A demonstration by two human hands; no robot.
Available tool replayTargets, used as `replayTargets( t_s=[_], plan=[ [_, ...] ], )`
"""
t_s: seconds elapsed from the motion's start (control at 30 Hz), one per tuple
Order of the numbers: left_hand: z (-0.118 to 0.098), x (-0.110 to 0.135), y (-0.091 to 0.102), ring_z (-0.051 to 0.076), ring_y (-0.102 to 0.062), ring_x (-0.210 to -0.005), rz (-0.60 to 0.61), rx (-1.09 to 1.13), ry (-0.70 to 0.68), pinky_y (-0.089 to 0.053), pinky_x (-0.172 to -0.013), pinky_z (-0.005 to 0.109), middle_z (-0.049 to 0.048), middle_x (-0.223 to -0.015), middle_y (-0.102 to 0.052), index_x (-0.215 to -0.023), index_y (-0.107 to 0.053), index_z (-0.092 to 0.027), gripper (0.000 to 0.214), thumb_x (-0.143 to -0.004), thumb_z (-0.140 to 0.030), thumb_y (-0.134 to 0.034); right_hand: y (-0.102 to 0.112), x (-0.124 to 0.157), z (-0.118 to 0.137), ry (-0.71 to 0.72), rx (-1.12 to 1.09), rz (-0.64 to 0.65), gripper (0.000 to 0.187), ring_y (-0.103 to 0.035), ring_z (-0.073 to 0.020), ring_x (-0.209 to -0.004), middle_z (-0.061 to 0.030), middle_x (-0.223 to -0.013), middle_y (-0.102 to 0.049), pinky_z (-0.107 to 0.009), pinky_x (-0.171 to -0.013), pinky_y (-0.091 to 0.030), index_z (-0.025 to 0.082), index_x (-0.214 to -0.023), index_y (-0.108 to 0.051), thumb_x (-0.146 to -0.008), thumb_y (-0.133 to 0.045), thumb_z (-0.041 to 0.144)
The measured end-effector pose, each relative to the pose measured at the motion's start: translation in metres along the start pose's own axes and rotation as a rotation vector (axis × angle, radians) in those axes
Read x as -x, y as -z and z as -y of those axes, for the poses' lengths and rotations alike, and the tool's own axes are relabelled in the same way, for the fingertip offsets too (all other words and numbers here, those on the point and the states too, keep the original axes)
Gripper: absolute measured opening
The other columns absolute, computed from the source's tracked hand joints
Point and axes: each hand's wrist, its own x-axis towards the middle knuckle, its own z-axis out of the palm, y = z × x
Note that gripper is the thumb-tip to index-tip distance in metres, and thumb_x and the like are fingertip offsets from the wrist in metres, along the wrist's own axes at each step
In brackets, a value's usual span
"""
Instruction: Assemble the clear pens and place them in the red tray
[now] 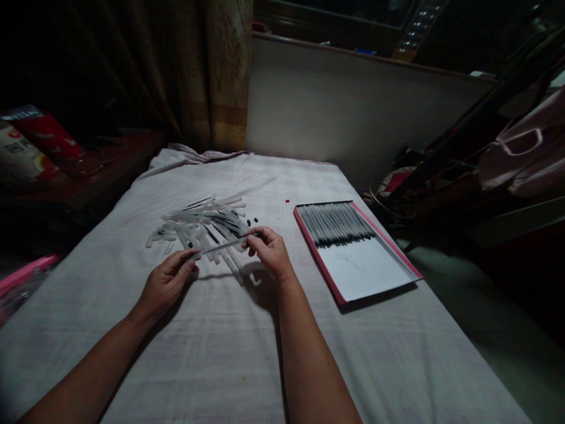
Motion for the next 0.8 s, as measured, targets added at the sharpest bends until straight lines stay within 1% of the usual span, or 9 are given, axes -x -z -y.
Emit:
replayTargets(
  t_s=[0.13, 0.2, 0.27, 0.37, 0.43, 0.5, 0.63, 0.8],
  plan=[
    [0.003, 0.0, 0.001, 0.019, -0.07, -0.09, -0.012, -0.108, -0.107, -0.057, -0.083, 0.031, 0.0067, -0.101, -0.073, -0.106, -0.071, -0.019, 0.032, -0.092, -0.041, -0.052, -0.002, -0.001, -0.002, -0.033, 0.009, 0.008, 0.026, -0.05, -0.0095, -0.05, 0.0001, -0.061, -0.067, -0.022, -0.046, -0.033, 0.018, -0.08, -0.062, -0.064, -0.069, 0.038],
    [0.005, 0.0, 0.002, 0.02, -0.07, -0.096, -0.014, -0.166, -0.174, -0.056, -0.088, 0.032, 0.0071, -0.102, -0.073, -0.106, -0.07, -0.019, 0.032, -0.094, -0.04, -0.05, -0.004, -0.001, -0.004, -0.055, 0.03, 0.026, 0.026, -0.05, -0.0094, -0.05, -0.0001, -0.062, -0.067, -0.022, -0.046, -0.034, 0.018, -0.079, -0.063, -0.064, -0.07, 0.038],
    [0.008, 0.0, 0.002, 0.02, -0.07, -0.093, -0.014, -0.225, -0.236, -0.056, -0.086, 0.031, 0.0072, -0.099, -0.073, -0.106, -0.07, -0.019, 0.032, -0.096, -0.039, -0.047, -0.003, -0.001, -0.006, -0.091, 0.073, 0.063, 0.026, -0.05, -0.009, -0.05, 0.0, -0.063, -0.067, -0.022, -0.047, -0.035, 0.018, -0.079, -0.065, -0.064, -0.071, 0.038],
    [0.009, 0.002, 0.001, 0.02, -0.07, -0.087, 0.0, -0.293, -0.317, -0.056, -0.08, 0.03, 0.0067, -0.093, -0.073, -0.102, -0.069, -0.018, 0.031, -0.097, -0.038, -0.045, 0.004, 0.002, -0.009, -0.197, 0.142, 0.18, 0.03, -0.048, -0.0087, -0.049, 0.0006, -0.061, -0.065, -0.022, -0.047, -0.034, 0.017, -0.079, -0.066, -0.066, -0.075, 0.042],
    [0.008, 0.004, 0.001, 0.019, -0.07, -0.083, 0.022, -0.303, -0.347, -0.056, -0.077, 0.029, 0.0061, -0.09, -0.073, -0.1, -0.068, -0.018, 0.03, -0.098, -0.037, -0.045, 0.011, 0.004, -0.011, -0.262, 0.159, 0.276, 0.035, -0.047, -0.0085, -0.048, 0.0013, -0.059, -0.062, -0.022, -0.047, -0.033, 0.016, -0.078, -0.065, -0.067, -0.077, 0.048],
    [0.005, 0.007, -0.001, 0.018, -0.07, -0.08, 0.043, -0.293, -0.36, -0.056, -0.075, 0.028, 0.0055, -0.088, -0.073, -0.101, -0.068, -0.018, 0.029, -0.098, -0.036, -0.046, 0.019, 0.006, -0.013, -0.287, 0.158, 0.339, 0.039, -0.047, -0.0083, -0.049, 0.0024, -0.057, -0.058, -0.022, -0.048, -0.032, 0.016, -0.075, -0.064, -0.067, -0.078, 0.052],
    [0.0, 0.01, -0.003, 0.017, -0.069, -0.077, 0.079, -0.275, -0.391, -0.055, -0.073, 0.026, 0.005, -0.085, -0.073, -0.1, -0.069, -0.018, 0.026, -0.098, -0.033, -0.047, 0.027, 0.006, -0.019, -0.294, 0.161, 0.361, 0.044, -0.046, -0.0079, -0.052, 0.0031, -0.057, -0.055, -0.021, -0.05, -0.03, 0.014, -0.074, -0.066, -0.065, -0.08, 0.054],
    [0.0, 0.011, -0.005, 0.017, -0.07, -0.075, 0.09, -0.271, -0.371, -0.056, -0.073, 0.026, 0.0056, -0.084, -0.074, -0.098, -0.07, -0.018, 0.027, -0.097, -0.034, -0.049, 0.028, 0.004, -0.023, -0.297, 0.153, 0.379, 0.046, -0.044, -0.0076, -0.051, 0.0038, -0.054, -0.053, -0.021, -0.048, -0.027, 0.013, -0.076, -0.068, -0.065, -0.079, 0.056]
  ],
)
